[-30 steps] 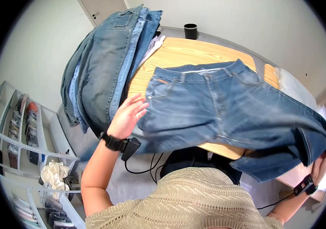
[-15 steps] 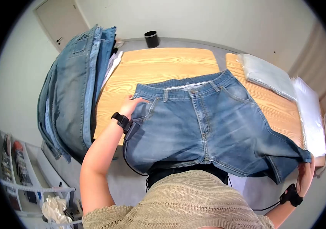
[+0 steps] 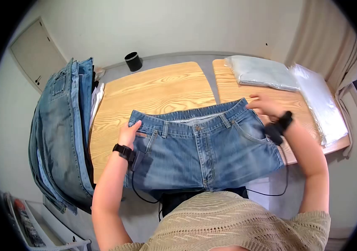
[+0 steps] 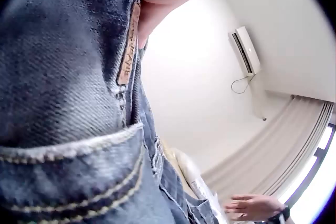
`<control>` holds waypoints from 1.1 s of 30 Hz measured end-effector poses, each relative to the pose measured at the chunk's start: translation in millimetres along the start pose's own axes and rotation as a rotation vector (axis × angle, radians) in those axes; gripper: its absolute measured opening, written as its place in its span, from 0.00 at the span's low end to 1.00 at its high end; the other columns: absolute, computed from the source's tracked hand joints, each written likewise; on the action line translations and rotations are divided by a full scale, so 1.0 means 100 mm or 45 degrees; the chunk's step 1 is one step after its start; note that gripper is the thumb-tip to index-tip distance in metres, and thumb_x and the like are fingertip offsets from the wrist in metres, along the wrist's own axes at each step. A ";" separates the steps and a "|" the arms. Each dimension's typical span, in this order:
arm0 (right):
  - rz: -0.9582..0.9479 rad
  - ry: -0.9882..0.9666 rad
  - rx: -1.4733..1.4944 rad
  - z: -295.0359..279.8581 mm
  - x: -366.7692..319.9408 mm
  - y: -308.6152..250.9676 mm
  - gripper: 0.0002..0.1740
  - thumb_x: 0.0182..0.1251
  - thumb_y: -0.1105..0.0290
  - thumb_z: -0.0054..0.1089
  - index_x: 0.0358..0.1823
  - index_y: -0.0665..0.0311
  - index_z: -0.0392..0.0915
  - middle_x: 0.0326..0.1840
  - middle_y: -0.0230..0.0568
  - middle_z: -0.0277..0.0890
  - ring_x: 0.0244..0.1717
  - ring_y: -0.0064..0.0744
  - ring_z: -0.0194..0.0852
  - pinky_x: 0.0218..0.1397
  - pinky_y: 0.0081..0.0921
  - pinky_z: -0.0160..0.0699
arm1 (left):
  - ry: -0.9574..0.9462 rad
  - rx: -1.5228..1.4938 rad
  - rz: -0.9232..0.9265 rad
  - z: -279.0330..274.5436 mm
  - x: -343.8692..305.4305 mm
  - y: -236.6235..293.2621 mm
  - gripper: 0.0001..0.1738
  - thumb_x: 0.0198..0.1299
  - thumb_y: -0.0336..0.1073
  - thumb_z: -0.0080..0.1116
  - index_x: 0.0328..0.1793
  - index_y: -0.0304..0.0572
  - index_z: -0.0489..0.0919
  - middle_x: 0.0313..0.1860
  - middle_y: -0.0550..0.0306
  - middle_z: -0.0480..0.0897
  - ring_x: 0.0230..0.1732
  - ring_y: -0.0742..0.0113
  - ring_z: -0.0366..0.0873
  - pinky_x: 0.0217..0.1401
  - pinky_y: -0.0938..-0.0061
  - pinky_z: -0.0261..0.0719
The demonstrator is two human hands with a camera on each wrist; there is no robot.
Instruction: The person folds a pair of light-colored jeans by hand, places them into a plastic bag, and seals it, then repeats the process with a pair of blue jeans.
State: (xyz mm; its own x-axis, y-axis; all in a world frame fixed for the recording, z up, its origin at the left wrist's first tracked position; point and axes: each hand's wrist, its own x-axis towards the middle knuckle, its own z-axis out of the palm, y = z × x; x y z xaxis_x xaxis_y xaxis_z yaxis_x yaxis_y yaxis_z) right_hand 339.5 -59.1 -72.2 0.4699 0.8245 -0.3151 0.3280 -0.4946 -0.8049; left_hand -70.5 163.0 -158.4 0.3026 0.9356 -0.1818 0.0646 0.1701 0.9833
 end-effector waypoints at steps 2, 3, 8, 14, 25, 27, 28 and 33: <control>0.001 0.074 -0.239 0.26 0.72 0.48 0.45 0.44 0.61 0.74 0.63 0.74 0.63 0.50 0.52 0.75 0.51 0.40 0.73 0.54 0.28 0.71 | 0.014 0.021 0.058 0.00 -0.06 0.01 0.09 0.62 0.33 0.58 0.44 0.36 0.79 0.39 0.59 0.83 0.37 0.70 0.80 0.40 0.73 0.77; 0.089 0.140 -0.448 0.37 0.61 0.30 0.46 0.41 0.60 0.75 0.61 0.75 0.66 0.51 0.53 0.75 0.51 0.42 0.75 0.53 0.28 0.73 | 0.012 0.026 0.066 0.02 -0.12 0.06 0.09 0.62 0.33 0.58 0.44 0.36 0.79 0.39 0.59 0.83 0.37 0.70 0.80 0.40 0.73 0.77; 0.073 0.409 -0.644 0.37 0.77 0.57 0.37 0.46 0.61 0.73 0.55 0.76 0.71 0.52 0.52 0.76 0.50 0.36 0.76 0.53 0.30 0.77 | 0.028 -0.118 0.042 0.01 -0.32 0.20 0.12 0.63 0.34 0.56 0.49 0.36 0.77 0.42 0.58 0.82 0.41 0.71 0.79 0.46 0.74 0.76; 0.125 -0.302 0.811 0.11 0.32 0.52 0.16 0.67 0.66 0.58 0.48 0.71 0.76 0.43 0.43 0.81 0.41 0.31 0.80 0.45 0.29 0.81 | 0.005 -0.204 0.182 0.11 -0.54 0.32 0.16 0.64 0.35 0.57 0.54 0.35 0.75 0.45 0.58 0.82 0.44 0.71 0.78 0.49 0.74 0.75; -0.701 0.024 1.381 -0.09 -1.33 -0.51 0.13 0.71 0.69 0.52 0.50 0.71 0.74 0.46 0.41 0.81 0.44 0.32 0.81 0.50 0.27 0.81 | 0.013 -0.321 1.060 1.03 -1.59 1.91 0.12 0.62 0.32 0.59 0.47 0.31 0.77 0.38 0.60 0.82 0.36 0.73 0.78 0.42 0.79 0.74; -0.934 0.257 1.386 0.03 -1.51 -0.62 0.11 0.70 0.69 0.52 0.48 0.69 0.75 0.44 0.39 0.81 0.41 0.31 0.82 0.47 0.25 0.81 | -0.115 -0.347 1.177 1.28 -1.69 2.07 0.11 0.61 0.33 0.60 0.45 0.31 0.79 0.34 0.59 0.82 0.33 0.74 0.78 0.38 0.79 0.74; -0.945 0.313 1.433 0.13 -1.57 -0.66 0.10 0.70 0.69 0.52 0.47 0.67 0.75 0.43 0.38 0.81 0.40 0.29 0.81 0.45 0.23 0.81 | -0.114 -0.215 1.245 1.42 -1.70 2.05 0.11 0.61 0.33 0.60 0.44 0.31 0.79 0.32 0.57 0.83 0.31 0.73 0.77 0.37 0.78 0.74; -0.925 0.319 1.413 0.55 -1.48 -0.46 0.13 0.71 0.70 0.52 0.52 0.68 0.73 0.45 0.34 0.78 0.44 0.20 0.75 0.50 0.19 0.73 | -0.439 0.484 1.339 2.17 -1.81 1.52 0.13 0.58 0.34 0.59 0.47 0.33 0.79 0.31 0.47 0.80 0.32 0.65 0.76 0.39 0.71 0.74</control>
State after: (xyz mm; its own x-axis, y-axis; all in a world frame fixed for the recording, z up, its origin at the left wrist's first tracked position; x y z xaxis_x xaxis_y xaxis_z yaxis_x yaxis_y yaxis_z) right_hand 209.8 -143.6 -16.4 0.6495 0.6718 0.3563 -0.2098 0.6086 -0.7652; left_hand 91.2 -48.2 22.2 0.6148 0.4171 0.6694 -0.1084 -0.7960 0.5955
